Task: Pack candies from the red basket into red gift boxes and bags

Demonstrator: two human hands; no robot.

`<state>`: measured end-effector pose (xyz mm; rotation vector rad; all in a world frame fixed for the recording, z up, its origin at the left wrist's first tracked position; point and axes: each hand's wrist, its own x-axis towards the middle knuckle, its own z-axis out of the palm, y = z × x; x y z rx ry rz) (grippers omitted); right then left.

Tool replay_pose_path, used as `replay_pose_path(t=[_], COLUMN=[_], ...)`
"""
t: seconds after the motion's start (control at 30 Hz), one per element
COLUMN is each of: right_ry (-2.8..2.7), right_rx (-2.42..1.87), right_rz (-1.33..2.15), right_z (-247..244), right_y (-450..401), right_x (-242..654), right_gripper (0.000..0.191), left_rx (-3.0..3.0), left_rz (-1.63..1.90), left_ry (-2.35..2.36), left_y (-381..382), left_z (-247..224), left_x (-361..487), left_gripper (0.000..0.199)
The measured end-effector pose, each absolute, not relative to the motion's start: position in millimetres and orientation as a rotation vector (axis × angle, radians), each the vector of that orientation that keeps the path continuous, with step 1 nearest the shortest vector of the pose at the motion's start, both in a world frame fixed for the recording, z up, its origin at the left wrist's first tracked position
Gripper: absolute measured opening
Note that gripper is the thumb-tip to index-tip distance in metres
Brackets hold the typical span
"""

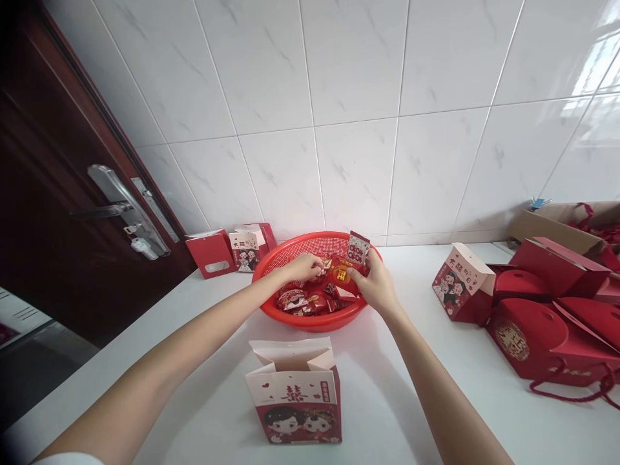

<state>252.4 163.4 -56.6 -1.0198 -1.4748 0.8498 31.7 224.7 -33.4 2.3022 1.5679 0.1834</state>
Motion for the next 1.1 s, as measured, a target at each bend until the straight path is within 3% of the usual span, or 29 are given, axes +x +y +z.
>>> replay_pose_path(t=[0.1,0.27,0.43,0.5,0.73,1.1], right_ry=[-1.486,-1.43,-1.312,-1.247,-0.991,-0.991], right_rx=[-1.046,-1.227,-1.252,-1.206,-0.954,-0.922], right_rz=[0.888,0.778,0.845,0.942,1.224,1.177], right_z=[-56,-50,-42,-39,-30,-33], right_y=[163,159,153,151,148,145], right_x=[253,252,253,254,249,243], right_gripper=[0.045,0.08,0.043,0.038,0.049,0.065], left_rx=[2.187,2.023,1.962,1.966,2.169,2.305], left_rz=[0.48,0.848,1.015,1.043,1.074,0.917], left_ry=[1.55,1.319,1.051,0.979,0.839,0.846], left_y=[227,219,197,189,179,181], left_z=[-27,-16,-7,-4,-2,8], left_x=[28,30,39,44,56,53], left_gripper=[0.026,0.031,0.027,0.024,0.024,0.029])
